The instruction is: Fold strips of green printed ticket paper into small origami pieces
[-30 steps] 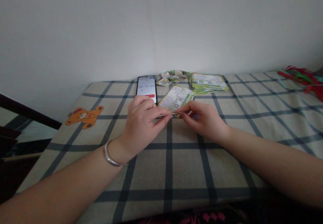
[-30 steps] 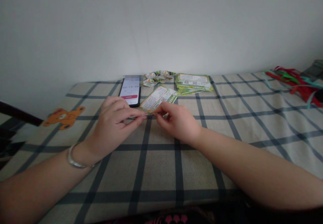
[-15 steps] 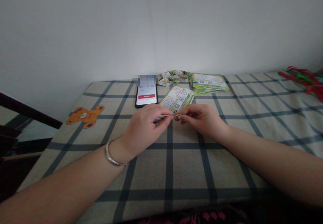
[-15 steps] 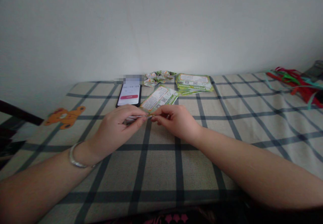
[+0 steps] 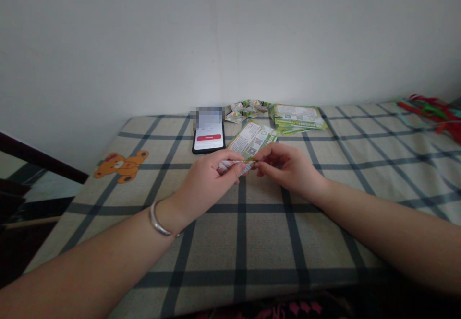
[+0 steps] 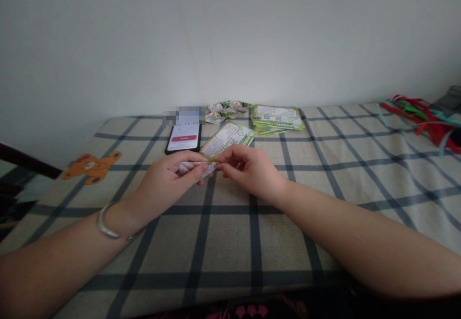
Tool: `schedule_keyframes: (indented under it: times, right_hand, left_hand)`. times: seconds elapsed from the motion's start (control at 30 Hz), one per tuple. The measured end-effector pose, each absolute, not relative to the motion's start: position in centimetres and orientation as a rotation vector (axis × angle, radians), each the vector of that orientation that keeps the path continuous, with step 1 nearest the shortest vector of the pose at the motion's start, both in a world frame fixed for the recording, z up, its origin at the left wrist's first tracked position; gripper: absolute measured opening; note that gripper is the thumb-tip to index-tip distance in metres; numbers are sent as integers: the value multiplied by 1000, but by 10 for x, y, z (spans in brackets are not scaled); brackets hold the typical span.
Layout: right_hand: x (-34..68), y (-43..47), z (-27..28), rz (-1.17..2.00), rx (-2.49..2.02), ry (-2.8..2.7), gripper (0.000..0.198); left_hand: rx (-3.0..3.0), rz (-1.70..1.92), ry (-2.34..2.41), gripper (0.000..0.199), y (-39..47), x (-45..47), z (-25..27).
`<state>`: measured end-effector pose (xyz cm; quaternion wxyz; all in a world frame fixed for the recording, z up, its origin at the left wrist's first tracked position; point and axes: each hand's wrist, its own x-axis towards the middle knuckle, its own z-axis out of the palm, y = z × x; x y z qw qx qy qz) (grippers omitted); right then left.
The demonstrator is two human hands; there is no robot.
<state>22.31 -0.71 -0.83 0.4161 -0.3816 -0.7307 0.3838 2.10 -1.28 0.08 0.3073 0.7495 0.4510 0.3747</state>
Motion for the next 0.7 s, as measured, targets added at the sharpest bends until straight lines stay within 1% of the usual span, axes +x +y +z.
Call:
schedule_keyframes:
  times: [0.13,0.27,0.47,0.7]
  right_hand:
    - [223,-7,-8,920,-920,-1856,8]
    - [223,-9,-6,814,-867,-1903,12]
    - [226,-12,-4,420,-788,-2093,15]
    - [233,-9,-3,80,-715,-2297,16]
  left_hand:
    - [1867,977,1163,18,-13,23,1]
    - [1806,943,1150,20,-13,22,2]
    - [1693,837,1098,23,-7,18,0]
    - [1536,851,966,11,-1,18,-3]
